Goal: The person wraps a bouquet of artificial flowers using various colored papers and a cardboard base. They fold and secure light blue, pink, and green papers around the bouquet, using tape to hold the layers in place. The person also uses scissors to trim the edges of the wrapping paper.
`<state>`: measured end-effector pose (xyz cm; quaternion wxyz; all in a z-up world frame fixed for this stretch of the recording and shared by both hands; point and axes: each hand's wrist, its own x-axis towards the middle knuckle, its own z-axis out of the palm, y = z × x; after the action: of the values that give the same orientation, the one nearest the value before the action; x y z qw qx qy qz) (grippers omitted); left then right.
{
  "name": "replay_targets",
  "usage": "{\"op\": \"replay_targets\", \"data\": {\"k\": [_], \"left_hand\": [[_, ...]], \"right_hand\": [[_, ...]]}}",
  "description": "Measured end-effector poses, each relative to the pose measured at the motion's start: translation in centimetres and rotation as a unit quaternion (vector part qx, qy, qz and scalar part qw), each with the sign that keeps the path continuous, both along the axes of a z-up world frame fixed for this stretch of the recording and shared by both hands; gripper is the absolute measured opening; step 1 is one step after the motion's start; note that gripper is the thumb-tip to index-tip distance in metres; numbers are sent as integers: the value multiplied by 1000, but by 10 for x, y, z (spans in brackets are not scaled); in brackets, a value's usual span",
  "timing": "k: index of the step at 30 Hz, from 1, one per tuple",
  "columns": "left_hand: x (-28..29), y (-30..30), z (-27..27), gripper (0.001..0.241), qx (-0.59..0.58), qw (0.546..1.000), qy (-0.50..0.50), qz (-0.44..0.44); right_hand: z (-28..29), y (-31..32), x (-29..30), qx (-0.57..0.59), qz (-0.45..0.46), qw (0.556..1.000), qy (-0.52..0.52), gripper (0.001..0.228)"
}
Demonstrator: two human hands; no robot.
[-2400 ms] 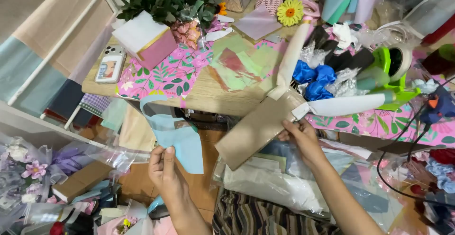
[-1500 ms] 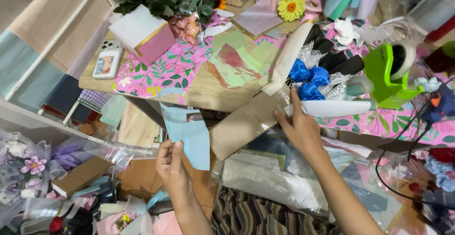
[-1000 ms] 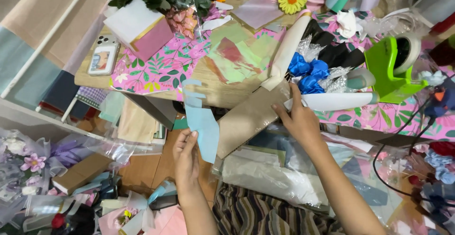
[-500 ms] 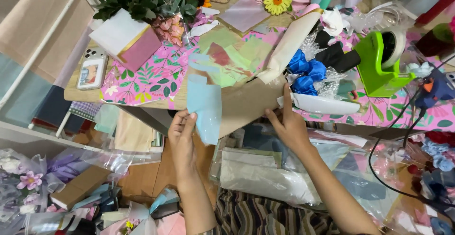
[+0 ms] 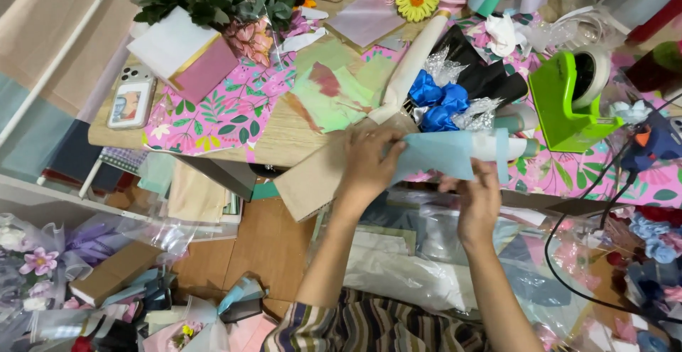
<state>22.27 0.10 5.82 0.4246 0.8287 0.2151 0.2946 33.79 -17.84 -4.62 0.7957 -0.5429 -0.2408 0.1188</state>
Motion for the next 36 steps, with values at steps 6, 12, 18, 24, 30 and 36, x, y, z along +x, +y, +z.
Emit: {"op": "replay_targets", "data": {"k": [6, 12, 18, 24, 30, 36], "left_hand": [[47, 13, -26, 13, 155, 984, 80, 38], [66, 15, -37, 8, 255, 963, 61, 68], [53, 16, -19, 9, 219, 973, 69, 9], [38, -1, 4, 22, 288, 953, -64, 66], [54, -5, -26, 18, 447, 878, -49, 165], [32, -17, -6, 11, 482, 871, 4, 96]], "right_hand": [[31, -33, 22, 9, -92, 995, -41, 57], [36, -25, 17, -51, -108, 987, -111, 41], [54, -24, 9, -77, -107, 988, -81, 44], [70, -19, 13, -80, -91, 988, -97, 43], [70, -17, 19, -96, -90, 987, -88, 41], [81, -17, 17, -109, -100, 988, -33, 34]]}}
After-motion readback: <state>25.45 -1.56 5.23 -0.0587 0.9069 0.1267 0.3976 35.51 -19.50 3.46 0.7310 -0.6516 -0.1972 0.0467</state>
